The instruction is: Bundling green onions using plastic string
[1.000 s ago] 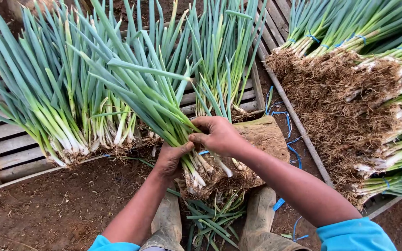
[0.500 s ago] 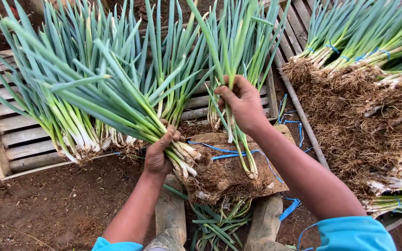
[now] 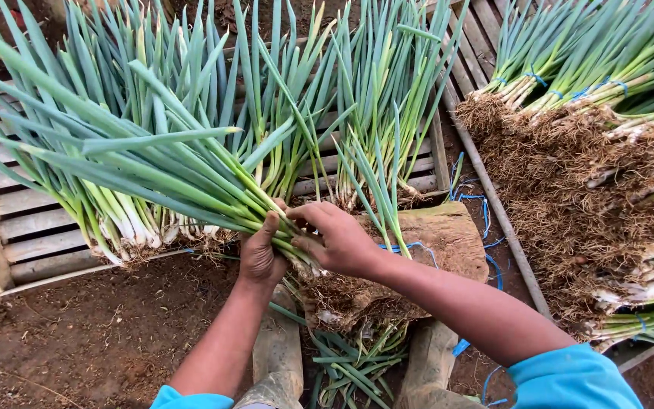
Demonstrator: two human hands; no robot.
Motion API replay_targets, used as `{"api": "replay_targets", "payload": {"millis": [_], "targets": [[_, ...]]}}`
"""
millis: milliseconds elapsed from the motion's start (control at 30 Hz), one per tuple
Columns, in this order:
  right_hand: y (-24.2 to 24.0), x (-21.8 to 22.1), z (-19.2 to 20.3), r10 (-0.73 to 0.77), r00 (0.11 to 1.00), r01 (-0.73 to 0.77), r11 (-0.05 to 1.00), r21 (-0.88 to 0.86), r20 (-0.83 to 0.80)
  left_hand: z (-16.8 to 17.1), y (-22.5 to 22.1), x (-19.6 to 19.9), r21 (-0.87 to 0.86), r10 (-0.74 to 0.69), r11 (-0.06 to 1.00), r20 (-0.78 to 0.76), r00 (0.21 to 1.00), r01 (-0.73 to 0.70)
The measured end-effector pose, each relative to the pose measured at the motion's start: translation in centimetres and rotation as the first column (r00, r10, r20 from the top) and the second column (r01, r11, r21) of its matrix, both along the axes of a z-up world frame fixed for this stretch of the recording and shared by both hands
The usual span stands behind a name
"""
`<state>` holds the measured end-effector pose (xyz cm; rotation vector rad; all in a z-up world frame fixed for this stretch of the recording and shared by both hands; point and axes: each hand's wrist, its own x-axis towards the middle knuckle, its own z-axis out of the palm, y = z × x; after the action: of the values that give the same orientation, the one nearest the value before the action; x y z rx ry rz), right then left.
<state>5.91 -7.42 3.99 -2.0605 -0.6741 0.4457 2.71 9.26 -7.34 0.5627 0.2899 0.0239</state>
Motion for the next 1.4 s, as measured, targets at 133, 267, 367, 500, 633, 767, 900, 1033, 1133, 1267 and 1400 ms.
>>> {"api": "replay_targets", "payload": {"millis": [133, 267, 367, 500, 633, 767, 900, 1033, 1133, 1267, 1400], "targets": [[-0.8, -1.4, -0.4, -0.036, 0.997, 0.028, 0.992, 0.125, 0.067, 0.1, 0.3, -0.6, -0.05, -0.021, 0.998, 0.02, 1.0, 0.022], [-1.5, -2.6, -1.2, -0.136, 0.956, 0.067, 0.963, 0.262, 0.258, -1.1, -1.1, -1.2, -0.245, -0.136, 0.957, 0.089, 0.987, 0.154], [-1.6, -3.1, -1.3, -0.142, 0.897, 0.03, 0.965, 0.262, 0.418, 0.2, -2.0, -1.6, -0.223, -0.109, 0.966, 0.118, 0.987, 0.134], [-1.9, -4.0, -0.2, -0.056, 0.862, -0.019, 0.989, 0.144, 0.503, 1.3, -2.7, -2.0, -0.094, -0.156, 0.981, 0.11, 0.982, 0.167], [-3.4, -3.9, 1.8, -0.013, 0.895, -0.042, 0.993, 0.114, 0.446, 2.9, -3.0, -1.8, 0.005, -0.18, 0.984, 0.028, 0.983, 0.18], [-5.8, -2.2, 3.2, -0.198, 0.935, 0.271, 0.935, 0.23, -0.295, 5.3, -3.4, -2.4, 0.214, -0.296, 0.936, 0.051, 0.954, 0.279], [-5.8, -2.1, 0.9, -0.182, 0.65, 0.584, 0.741, 0.332, -0.737, 11.9, -5.4, -2.4, 0.39, -0.498, 0.808, 0.05, 0.866, 0.442], [-6.6, -1.3, 1.4, -0.342, 0.724, 0.61, 0.724, 0.324, -0.598, 5.1, -7.2, -4.3, 0.336, -0.484, 0.816, -0.049, 0.874, 0.471], [-6.9, -0.9, 2.4, -0.539, 0.828, 0.556, 0.749, 0.359, -0.156, 4.8, -8.0, -4.3, 0.336, -0.522, 0.786, -0.088, 0.848, 0.519], [-6.8, -0.1, 3.5, -0.351, 0.926, 0.377, 0.841, 0.389, -0.138, 3.8, -9.0, -5.2, 0.247, -0.532, 0.787, -0.193, 0.825, 0.565], [-6.7, 0.0, 5.7, -0.309, 0.907, 0.385, 0.883, 0.268, -0.286, 5.0, -8.9, -4.5, 0.174, -0.435, 0.863, -0.225, 0.872, 0.475]]}}
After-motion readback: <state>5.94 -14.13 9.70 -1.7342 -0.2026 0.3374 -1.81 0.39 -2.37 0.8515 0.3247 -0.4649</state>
